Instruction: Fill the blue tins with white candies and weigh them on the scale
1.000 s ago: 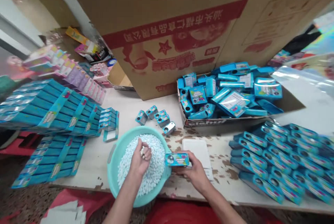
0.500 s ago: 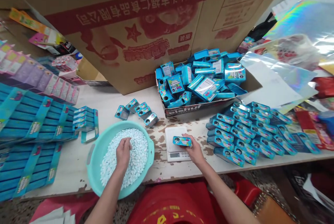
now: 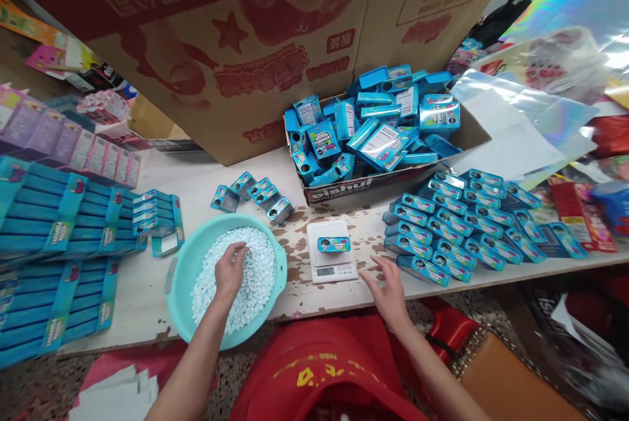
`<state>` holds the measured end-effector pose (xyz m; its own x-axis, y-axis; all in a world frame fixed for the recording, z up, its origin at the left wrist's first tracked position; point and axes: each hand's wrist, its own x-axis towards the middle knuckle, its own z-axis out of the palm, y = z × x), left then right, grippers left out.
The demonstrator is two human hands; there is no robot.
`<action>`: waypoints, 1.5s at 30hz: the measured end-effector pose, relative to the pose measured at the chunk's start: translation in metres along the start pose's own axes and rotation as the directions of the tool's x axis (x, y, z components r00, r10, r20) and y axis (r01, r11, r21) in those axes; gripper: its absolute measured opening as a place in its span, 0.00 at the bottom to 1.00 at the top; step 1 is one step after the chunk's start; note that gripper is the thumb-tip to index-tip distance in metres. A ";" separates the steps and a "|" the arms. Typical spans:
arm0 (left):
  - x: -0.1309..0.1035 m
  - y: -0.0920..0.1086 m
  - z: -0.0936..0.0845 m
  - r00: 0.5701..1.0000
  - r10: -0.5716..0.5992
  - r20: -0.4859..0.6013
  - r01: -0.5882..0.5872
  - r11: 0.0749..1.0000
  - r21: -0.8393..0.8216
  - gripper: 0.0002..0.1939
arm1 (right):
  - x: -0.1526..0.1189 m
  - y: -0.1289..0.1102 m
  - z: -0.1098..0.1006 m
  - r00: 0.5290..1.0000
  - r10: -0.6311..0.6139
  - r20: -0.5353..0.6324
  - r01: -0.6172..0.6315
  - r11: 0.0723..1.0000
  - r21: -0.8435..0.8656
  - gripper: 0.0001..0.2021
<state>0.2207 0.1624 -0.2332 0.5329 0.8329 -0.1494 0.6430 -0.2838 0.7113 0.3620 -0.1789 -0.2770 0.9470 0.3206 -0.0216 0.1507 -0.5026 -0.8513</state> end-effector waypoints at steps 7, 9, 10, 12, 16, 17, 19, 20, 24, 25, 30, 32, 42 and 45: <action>0.008 0.006 0.002 0.992 0.102 -0.068 -0.100 0.994 0.037 0.16 | -0.029 0.015 -0.005 0.988 0.141 -0.056 -0.139 0.989 0.052 0.21; 0.008 0.013 0.002 0.985 0.150 -0.085 -0.147 0.988 0.042 0.16 | -0.030 0.016 -0.005 0.984 0.170 -0.057 -0.166 0.984 0.072 0.22; 0.007 0.018 0.003 0.981 0.175 -0.087 -0.172 0.984 0.039 0.15 | -0.031 0.016 -0.005 0.982 0.179 -0.056 -0.174 0.981 0.079 0.22; 0.004 0.031 0.006 0.971 0.225 -0.078 -0.223 0.974 0.030 0.13 | -0.031 0.016 -0.005 0.981 0.189 -0.050 -0.184 0.979 0.088 0.22; -0.008 0.061 0.021 0.951 0.308 -0.001 -0.308 0.951 -0.035 0.10 | -0.033 0.016 -0.008 0.979 0.202 -0.029 -0.198 0.976 0.093 0.22; -0.011 0.069 0.027 0.948 0.319 0.025 -0.316 0.946 -0.077 0.09 | -0.034 0.016 -0.008 0.978 0.207 -0.025 -0.204 0.975 0.093 0.22; -0.019 0.084 0.042 0.942 0.326 0.084 -0.306 0.933 -0.188 0.07 | -0.035 0.016 -0.009 0.975 0.220 -0.022 -0.217 0.972 0.092 0.22; -0.022 0.091 0.050 0.936 0.330 0.119 -0.295 0.924 -0.245 0.06 | -0.035 0.016 -0.010 0.974 0.226 -0.023 -0.223 0.970 0.091 0.22; -0.028 0.108 0.071 0.883 0.408 0.231 -0.323 0.886 -0.333 0.06 | -0.035 0.016 -0.012 0.972 0.237 -0.012 -0.235 0.968 0.094 0.21; -0.027 0.108 0.070 0.880 0.419 0.222 -0.350 0.890 -0.294 0.07 | -0.035 0.017 -0.012 0.972 0.236 -0.007 -0.235 0.968 0.094 0.21; -0.015 0.069 0.038 0.955 0.254 0.155 -0.292 0.902 0.319 0.12 | -0.035 0.020 -0.016 0.969 0.244 -0.030 -0.240 0.966 0.099 0.21; -0.011 0.046 0.023 0.964 0.133 0.230 -0.234 0.836 0.497 0.12 | -0.034 0.022 -0.016 0.969 0.244 -0.033 -0.240 0.966 0.098 0.22; -0.007 0.002 -0.023 0.894 -0.193 0.405 0.310 0.918 -0.247 0.09 | -0.025 0.018 -0.006 0.977 0.207 0.043 -0.210 0.974 0.088 0.22; -0.011 -0.001 -0.033 0.836 -0.262 0.482 0.534 0.590 -0.606 0.12 | -0.026 0.018 -0.005 0.977 0.206 0.055 -0.210 0.974 0.090 0.22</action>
<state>0.1959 0.1695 -0.2093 0.5419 0.5418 -0.6424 0.3307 0.5653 0.7557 0.3415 -0.2005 -0.2893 0.9405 0.2544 -0.2253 -0.0778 -0.4843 -0.8714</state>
